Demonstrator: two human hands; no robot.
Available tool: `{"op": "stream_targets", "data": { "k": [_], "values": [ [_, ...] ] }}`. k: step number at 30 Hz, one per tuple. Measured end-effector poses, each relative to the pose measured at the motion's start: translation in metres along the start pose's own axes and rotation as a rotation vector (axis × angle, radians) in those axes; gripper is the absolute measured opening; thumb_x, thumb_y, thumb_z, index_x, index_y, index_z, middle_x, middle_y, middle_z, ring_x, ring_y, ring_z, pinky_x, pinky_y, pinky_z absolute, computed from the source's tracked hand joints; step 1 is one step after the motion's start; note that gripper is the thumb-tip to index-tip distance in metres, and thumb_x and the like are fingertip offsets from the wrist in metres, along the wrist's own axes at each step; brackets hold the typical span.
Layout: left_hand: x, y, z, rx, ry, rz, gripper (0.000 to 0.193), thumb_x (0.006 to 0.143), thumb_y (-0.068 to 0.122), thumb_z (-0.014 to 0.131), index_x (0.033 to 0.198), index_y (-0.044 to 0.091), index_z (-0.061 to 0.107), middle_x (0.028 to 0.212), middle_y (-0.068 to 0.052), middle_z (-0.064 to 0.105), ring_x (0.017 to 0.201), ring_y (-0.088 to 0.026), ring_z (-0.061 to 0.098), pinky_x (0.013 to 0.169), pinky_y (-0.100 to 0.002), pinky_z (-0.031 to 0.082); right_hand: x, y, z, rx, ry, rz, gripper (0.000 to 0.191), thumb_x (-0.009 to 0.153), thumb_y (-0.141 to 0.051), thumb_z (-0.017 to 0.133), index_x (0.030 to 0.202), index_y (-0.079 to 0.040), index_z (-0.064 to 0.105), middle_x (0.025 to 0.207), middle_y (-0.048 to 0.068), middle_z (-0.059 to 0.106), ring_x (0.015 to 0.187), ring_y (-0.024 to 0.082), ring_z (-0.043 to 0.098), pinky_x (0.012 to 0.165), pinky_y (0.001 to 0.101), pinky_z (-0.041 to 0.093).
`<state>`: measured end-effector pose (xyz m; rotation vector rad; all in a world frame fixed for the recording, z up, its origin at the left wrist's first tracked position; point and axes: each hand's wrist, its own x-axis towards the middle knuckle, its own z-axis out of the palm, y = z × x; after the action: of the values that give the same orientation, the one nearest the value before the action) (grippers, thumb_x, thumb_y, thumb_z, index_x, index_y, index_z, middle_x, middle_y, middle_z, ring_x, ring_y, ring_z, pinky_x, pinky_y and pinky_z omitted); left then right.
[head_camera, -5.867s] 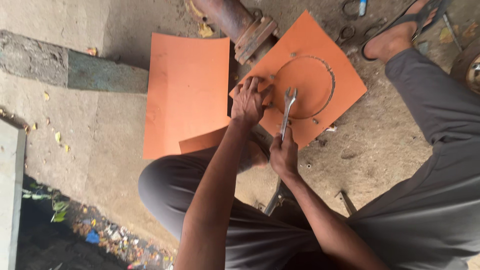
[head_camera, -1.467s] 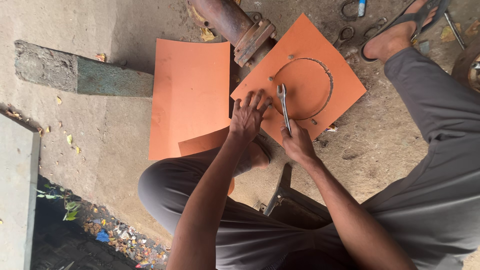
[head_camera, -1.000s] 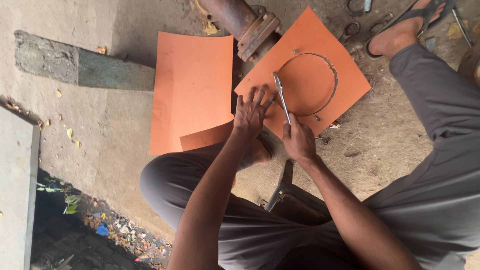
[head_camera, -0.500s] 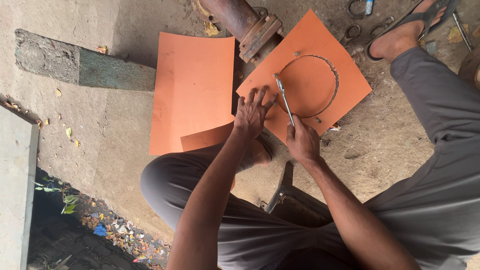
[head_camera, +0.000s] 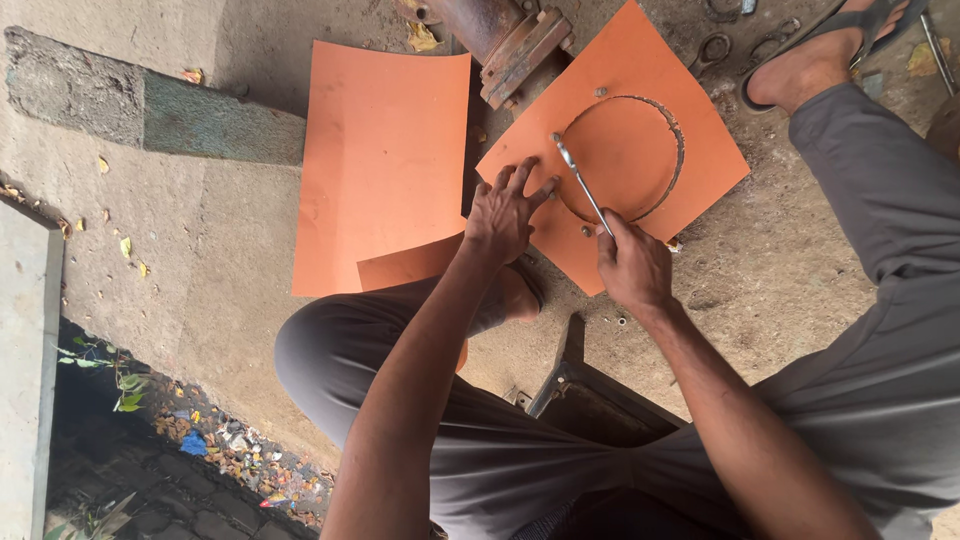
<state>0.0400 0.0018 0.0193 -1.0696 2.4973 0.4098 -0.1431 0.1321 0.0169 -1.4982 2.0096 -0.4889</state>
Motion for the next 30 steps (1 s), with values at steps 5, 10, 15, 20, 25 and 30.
{"op": "stream_targets", "data": {
  "k": [5, 10, 15, 20, 25, 30],
  "values": [
    [-0.001, 0.002, 0.000, 0.035, 0.022, -0.010, 0.087, 0.083, 0.033, 0.079, 0.157, 0.035, 0.034, 0.165, -0.006, 0.020, 0.150, -0.029, 0.029, 0.104, -0.052, 0.044, 0.000, -0.004, -0.011, -0.064, 0.010, 0.002, 0.014, 0.101, -0.018, 0.057, 0.105, -0.007, 0.064, 0.083, 0.016, 0.075, 0.075, 0.038, 0.073, 0.067, 0.0513, 0.054],
    [0.000, 0.003, -0.002, 0.037, -0.017, -0.028, 0.088, 0.085, 0.032, 0.077, 0.159, 0.034, 0.030, 0.167, -0.006, 0.017, 0.150, -0.029, 0.028, 0.102, -0.052, 0.045, 0.008, -0.007, -0.019, -0.042, -0.145, 0.088, 0.016, 0.105, -0.020, 0.054, 0.110, -0.008, 0.063, 0.076, 0.017, 0.072, 0.068, 0.035, 0.073, 0.064, 0.0490, 0.054],
    [0.000, 0.005, 0.000, 0.043, -0.032, -0.036, 0.089, 0.085, 0.035, 0.078, 0.159, 0.035, 0.029, 0.167, -0.006, 0.016, 0.152, -0.027, 0.026, 0.108, -0.054, 0.041, 0.008, 0.002, -0.018, -0.017, 0.066, -0.155, 0.017, 0.101, -0.017, 0.058, 0.113, -0.007, 0.066, 0.082, 0.017, 0.072, 0.070, 0.038, 0.071, 0.061, 0.0487, 0.053],
    [0.000, 0.005, 0.005, 0.027, -0.006, -0.042, 0.091, 0.084, 0.035, 0.078, 0.160, 0.035, 0.027, 0.168, -0.006, 0.014, 0.152, -0.027, 0.025, 0.109, -0.055, 0.039, 0.016, 0.012, -0.015, -0.039, -0.074, -0.059, 0.022, 0.104, -0.019, 0.052, 0.121, -0.010, 0.063, 0.082, 0.013, 0.073, 0.065, 0.032, 0.073, 0.061, 0.0461, 0.055],
    [0.000, 0.006, 0.005, 0.040, 0.016, -0.044, 0.090, 0.085, 0.036, 0.077, 0.159, 0.035, 0.028, 0.167, -0.006, 0.014, 0.151, -0.029, 0.027, 0.111, -0.057, 0.038, 0.026, 0.019, -0.021, -0.159, -0.056, -0.149, 0.020, 0.105, -0.018, 0.055, 0.119, -0.007, 0.064, 0.078, 0.014, 0.072, 0.069, 0.035, 0.072, 0.065, 0.0487, 0.054],
    [0.000, 0.008, 0.001, 0.043, 0.022, -0.062, 0.089, 0.086, 0.036, 0.078, 0.160, 0.033, 0.028, 0.167, -0.007, 0.015, 0.150, -0.031, 0.028, 0.109, -0.058, 0.039, 0.034, 0.024, -0.025, -0.220, -0.019, -0.271, 0.023, 0.101, -0.016, 0.058, 0.121, -0.007, 0.064, 0.081, 0.014, 0.072, 0.070, 0.034, 0.071, 0.062, 0.0479, 0.054]
  ]
}}
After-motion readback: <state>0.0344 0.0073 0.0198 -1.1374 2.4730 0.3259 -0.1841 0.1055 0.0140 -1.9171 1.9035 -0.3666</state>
